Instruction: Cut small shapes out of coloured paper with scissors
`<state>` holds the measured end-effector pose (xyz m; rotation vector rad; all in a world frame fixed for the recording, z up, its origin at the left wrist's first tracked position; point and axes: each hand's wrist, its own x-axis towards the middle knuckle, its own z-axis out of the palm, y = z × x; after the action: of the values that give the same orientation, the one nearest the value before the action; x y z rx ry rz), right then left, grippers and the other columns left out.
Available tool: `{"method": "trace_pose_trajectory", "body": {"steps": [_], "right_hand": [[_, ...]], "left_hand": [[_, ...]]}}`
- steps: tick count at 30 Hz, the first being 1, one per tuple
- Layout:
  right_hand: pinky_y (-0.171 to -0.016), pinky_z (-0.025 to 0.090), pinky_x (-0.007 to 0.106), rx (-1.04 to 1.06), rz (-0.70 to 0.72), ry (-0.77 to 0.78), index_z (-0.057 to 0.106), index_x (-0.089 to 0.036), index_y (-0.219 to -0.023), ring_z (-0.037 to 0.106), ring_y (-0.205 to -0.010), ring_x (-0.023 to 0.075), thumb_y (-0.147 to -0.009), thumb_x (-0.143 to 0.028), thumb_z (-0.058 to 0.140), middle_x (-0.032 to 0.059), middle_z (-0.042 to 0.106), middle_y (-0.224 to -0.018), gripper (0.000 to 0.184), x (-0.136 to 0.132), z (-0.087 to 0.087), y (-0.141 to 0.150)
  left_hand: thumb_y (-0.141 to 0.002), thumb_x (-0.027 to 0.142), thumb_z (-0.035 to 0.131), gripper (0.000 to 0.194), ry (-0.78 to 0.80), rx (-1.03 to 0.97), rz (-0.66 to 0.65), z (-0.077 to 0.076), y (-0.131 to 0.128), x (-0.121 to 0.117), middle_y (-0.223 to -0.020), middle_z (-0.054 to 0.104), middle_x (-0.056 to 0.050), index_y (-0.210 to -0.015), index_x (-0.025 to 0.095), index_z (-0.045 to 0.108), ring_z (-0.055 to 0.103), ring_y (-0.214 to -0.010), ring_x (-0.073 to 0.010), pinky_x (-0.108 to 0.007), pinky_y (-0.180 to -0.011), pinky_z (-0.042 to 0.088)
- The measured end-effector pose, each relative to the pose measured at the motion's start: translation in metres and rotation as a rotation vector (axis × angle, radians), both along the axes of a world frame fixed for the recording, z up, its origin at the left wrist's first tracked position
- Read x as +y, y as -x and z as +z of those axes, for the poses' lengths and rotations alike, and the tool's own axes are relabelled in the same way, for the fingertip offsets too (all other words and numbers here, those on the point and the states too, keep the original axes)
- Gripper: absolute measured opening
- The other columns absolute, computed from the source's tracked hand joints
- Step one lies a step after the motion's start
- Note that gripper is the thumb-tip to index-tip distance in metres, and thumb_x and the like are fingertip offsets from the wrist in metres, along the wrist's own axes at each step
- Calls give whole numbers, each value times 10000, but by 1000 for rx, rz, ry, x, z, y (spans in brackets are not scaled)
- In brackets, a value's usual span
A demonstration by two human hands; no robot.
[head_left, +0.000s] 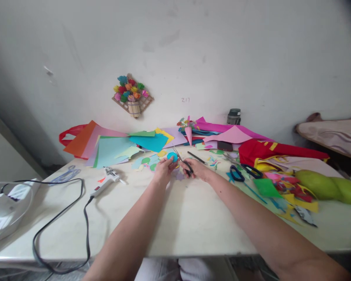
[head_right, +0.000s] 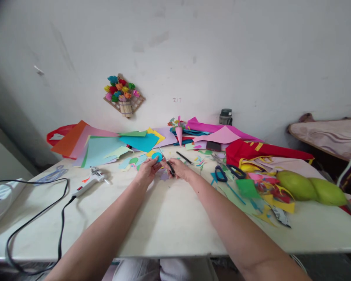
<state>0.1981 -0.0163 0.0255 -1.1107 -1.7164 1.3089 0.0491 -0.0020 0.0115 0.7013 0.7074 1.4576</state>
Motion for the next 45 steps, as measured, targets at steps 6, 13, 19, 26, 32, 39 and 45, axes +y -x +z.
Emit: {"method": "trace_pose_trajectory", "body": {"steps": [6,13,19,26,32,39,45], "right_hand": [[-295,263,149,9,7,0,485,-168,-766,505,-412,65,-769,-427,582,-39,547,-571,276,3,-4,-1],[-291,248,147,19,13,10,493,-167,-758,490,-395,56,-778,-403,585,-43,530,-549,254,2,-2,-1],[-286,238,145,21,15,13,507,-167,-774,488,-390,53,-788,-427,571,-45,529,-555,268,4,-4,-1],[-285,237,151,3,-10,2,492,-165,-732,475,-370,52,-781,-401,580,-50,516,-527,257,2,-2,-1],[-284,229,155,-6,-18,-2,501,-173,-740,467,-368,56,-740,-383,611,-55,514,-525,237,4,-3,-1],[-276,199,168,-4,-77,-10,499,-175,-727,422,-339,59,-709,-382,633,-64,474,-483,247,2,-2,1],[-307,229,167,38,-296,8,528,-162,-736,422,-352,53,-651,-319,709,-53,493,-478,255,7,3,-3]], "left_hand": [[-606,141,721,179,-52,-25,-9,-1,-1,1,-696,652,-29,-654,136,548,641,-669,-137,-281,-772,482],[-635,152,708,178,-27,2,-30,-2,-1,2,-679,637,-5,-655,148,532,635,-654,-114,-254,-753,479],[-642,152,709,153,-17,-2,-49,-1,0,3,-678,643,-1,-687,155,563,622,-627,-102,-241,-733,491],[-646,140,708,143,-25,-6,-47,-2,-1,2,-682,643,-7,-671,150,568,622,-632,-100,-235,-738,484],[-643,140,717,150,-19,0,-46,-3,-1,4,-694,650,-6,-679,158,572,632,-648,-113,-247,-729,494],[-624,144,729,165,-48,13,-26,-3,-1,4,-706,659,-27,-670,145,570,652,-692,-141,-267,-755,495],[-592,156,749,197,-81,109,-88,-1,3,2,-656,638,-17,-684,131,576,638,-629,-136,-281,-727,501]]}}
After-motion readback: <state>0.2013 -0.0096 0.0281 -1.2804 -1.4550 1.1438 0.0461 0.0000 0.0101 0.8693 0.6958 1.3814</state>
